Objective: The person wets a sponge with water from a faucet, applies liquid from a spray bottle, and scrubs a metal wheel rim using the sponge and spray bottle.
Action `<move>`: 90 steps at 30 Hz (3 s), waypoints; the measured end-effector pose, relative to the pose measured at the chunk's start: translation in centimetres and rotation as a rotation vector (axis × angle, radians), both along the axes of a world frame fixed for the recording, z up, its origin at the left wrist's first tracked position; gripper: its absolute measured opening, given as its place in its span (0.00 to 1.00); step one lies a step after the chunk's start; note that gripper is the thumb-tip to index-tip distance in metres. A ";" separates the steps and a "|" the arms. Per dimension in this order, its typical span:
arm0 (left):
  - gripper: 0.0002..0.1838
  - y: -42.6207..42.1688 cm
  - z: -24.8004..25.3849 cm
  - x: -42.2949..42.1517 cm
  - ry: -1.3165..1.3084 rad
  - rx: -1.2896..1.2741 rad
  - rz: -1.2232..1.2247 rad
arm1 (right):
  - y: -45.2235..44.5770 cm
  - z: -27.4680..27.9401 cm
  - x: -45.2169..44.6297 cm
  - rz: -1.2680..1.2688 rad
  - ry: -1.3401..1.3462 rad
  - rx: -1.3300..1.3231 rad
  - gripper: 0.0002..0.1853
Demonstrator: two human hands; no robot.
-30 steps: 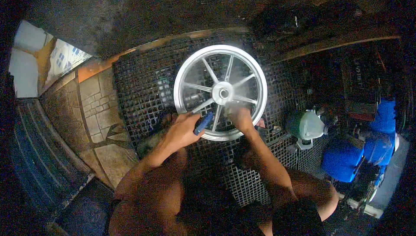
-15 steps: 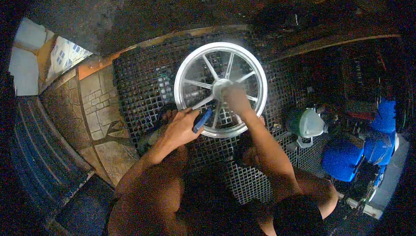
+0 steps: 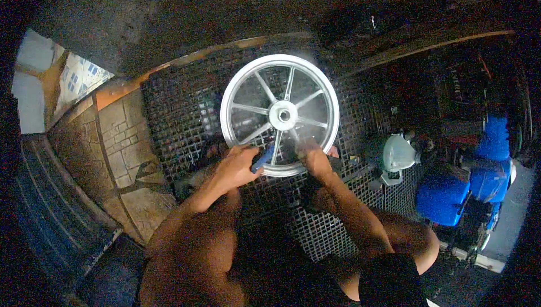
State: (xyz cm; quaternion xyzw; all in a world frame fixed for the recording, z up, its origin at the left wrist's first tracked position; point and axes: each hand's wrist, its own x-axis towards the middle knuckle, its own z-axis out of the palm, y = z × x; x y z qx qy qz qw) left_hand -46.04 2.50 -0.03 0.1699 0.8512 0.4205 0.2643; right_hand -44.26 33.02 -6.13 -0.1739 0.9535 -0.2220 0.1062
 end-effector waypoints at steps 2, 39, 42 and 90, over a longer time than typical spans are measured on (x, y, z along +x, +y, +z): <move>0.24 0.0 -0.1 0.2 0.114 0.042 0.074 | 1.1 -1.1 0.8 -0.091 0.066 0.064 0.17; 0.20 -16.9 1.1 7.6 0.434 0.343 0.965 | -11.7 0.3 2.7 0.246 0.163 0.120 0.13; 0.20 -15.9 1.2 8.2 0.424 0.326 1.010 | -12.0 3.2 1.5 0.241 0.112 0.030 0.18; 0.23 -13.5 3.0 9.3 0.440 0.101 0.943 | -6.1 -21.1 14.3 -1.508 0.093 -1.004 0.17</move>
